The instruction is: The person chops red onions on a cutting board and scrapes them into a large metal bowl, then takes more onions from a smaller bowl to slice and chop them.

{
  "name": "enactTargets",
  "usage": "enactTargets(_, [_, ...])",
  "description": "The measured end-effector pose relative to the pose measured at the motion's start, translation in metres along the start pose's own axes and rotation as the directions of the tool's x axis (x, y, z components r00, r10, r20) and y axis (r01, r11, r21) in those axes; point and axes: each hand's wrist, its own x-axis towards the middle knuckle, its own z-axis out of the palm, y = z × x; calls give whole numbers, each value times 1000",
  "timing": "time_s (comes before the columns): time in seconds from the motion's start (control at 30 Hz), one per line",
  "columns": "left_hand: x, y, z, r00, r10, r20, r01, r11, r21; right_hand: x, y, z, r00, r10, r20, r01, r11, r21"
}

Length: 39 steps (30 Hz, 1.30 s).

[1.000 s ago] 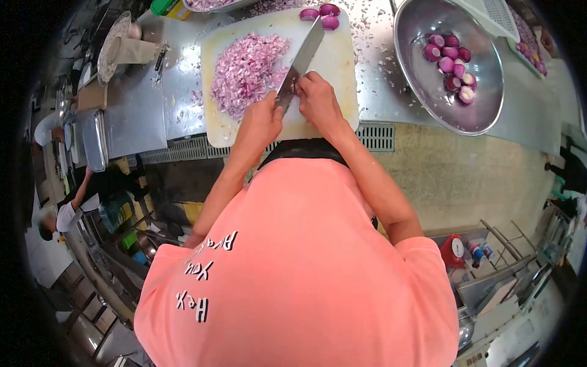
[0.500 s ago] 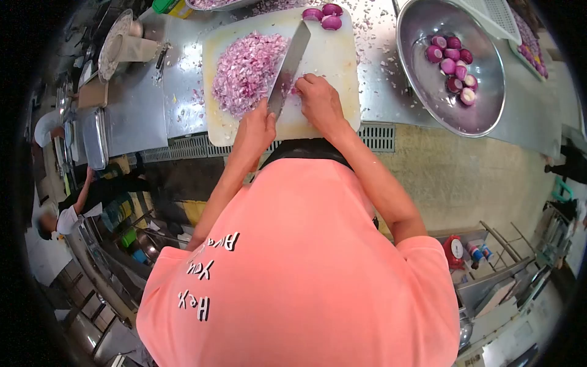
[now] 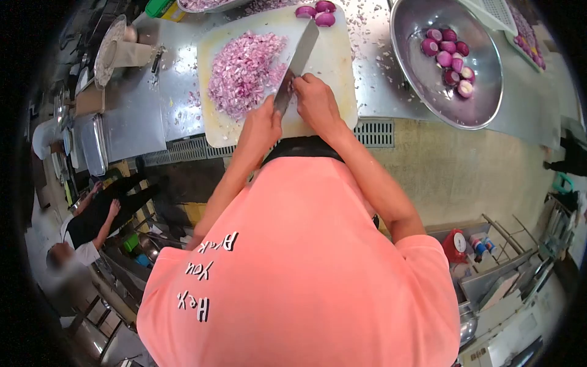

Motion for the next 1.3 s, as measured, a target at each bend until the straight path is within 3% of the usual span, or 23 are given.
enactTargets(0.07, [8, 3, -6, 999, 34, 8, -34, 999, 33, 1, 2, 1, 1000, -7, -20, 8, 1000, 23])
enactTargets(0.13, [-1, 17, -18, 998, -29, 50, 28, 999, 36, -2, 4, 0, 999, -6, -34, 7, 1000, 18])
enactTargets(0.2, [-5, 9, -8, 999, 34, -20, -34, 999, -9, 2, 5, 1, 998, -7, -57, 8, 1000, 19])
enactTargets(0.33, [8, 7, -1, 995, 100, -21, -100, 995, 12, -2, 9, -3, 999, -9, -39, 8, 1000, -23])
enactTargets(0.4, [-4, 15, -16, 999, -10, 31, 10, 1000, 10, 2, 9, -2, 999, -15, -52, 14, 1000, -12])
enactTargets(0.5, [9, 5, 3, 999, 28, 24, -28, 1000, -1, -6, 10, -6, 999, 10, -31, -11, 1000, -18])
enactTargets(0.6, [12, 6, -2, 996, 86, 21, -86, 996, 22, -3, 10, -24, 995, -11, -97, 11, 1000, -3])
enactTargets(0.67, [0, 12, -10, 991, 64, 116, -63, 998, -13, 3, 3, -48, 967, 115, -226, -93, 990, 106])
enactTargets(0.8, [-20, -27, -5, 973, 75, 217, -64, 996, -58, 16, 0, -85, 933, 55, -356, -42, 998, 44])
enactTargets(0.83, [-18, -42, -8, 957, -47, 285, 86, 988, -125, 20, 2, -90, 925, 29, -379, -25, 1000, 17])
enactTargets(0.87, [-20, -56, -8, 991, 3, 133, 31, 967, -255, 24, 4, -94, 915, 2, -403, -7, 1000, -11])
enactTargets(0.97, [-13, -60, -31, 991, -125, 57, 134, 967, -216, 31, 8, -96, 923, 21, -385, -28, 1000, -12])
enactTargets(1.03, [-10, -44, -48, 983, -185, -4, 185, 982, -28, 39, 10, -94, 925, 14, -381, -19, 1000, -8])
enactTargets(1.07, [-13, -41, -47, 983, -185, -10, 185, 982, -33, 44, 11, -95, 926, 19, -377, -23, 1000, -8])
enactTargets(1.13, [-27, -29, -42, 999, -41, 35, 42, 998, -56, 53, 17, -96, 933, 17, -361, -21, 1000, -7])
enactTargets(1.17, [-32, -23, -43, 990, -28, 141, 41, 995, -87, 63, 24, -96, 926, -13, -376, 2, 1000, -29])
enactTargets(1.2, [-33, -25, -44, 991, -35, 129, 46, 995, -88, 72, 28, -95, 919, -43, -393, 26, 998, -50])
enactTargets(1.27, [-35, -35, -37, 957, 105, 271, -79, 991, -106, 87, 36, -95, 922, -33, -387, 14, 998, -53])
enactTargets(1.3, [-34, -53, -32, 967, 95, 236, -76, 993, -91, 94, 40, -95, 923, -43, -382, 26, 999, -48])
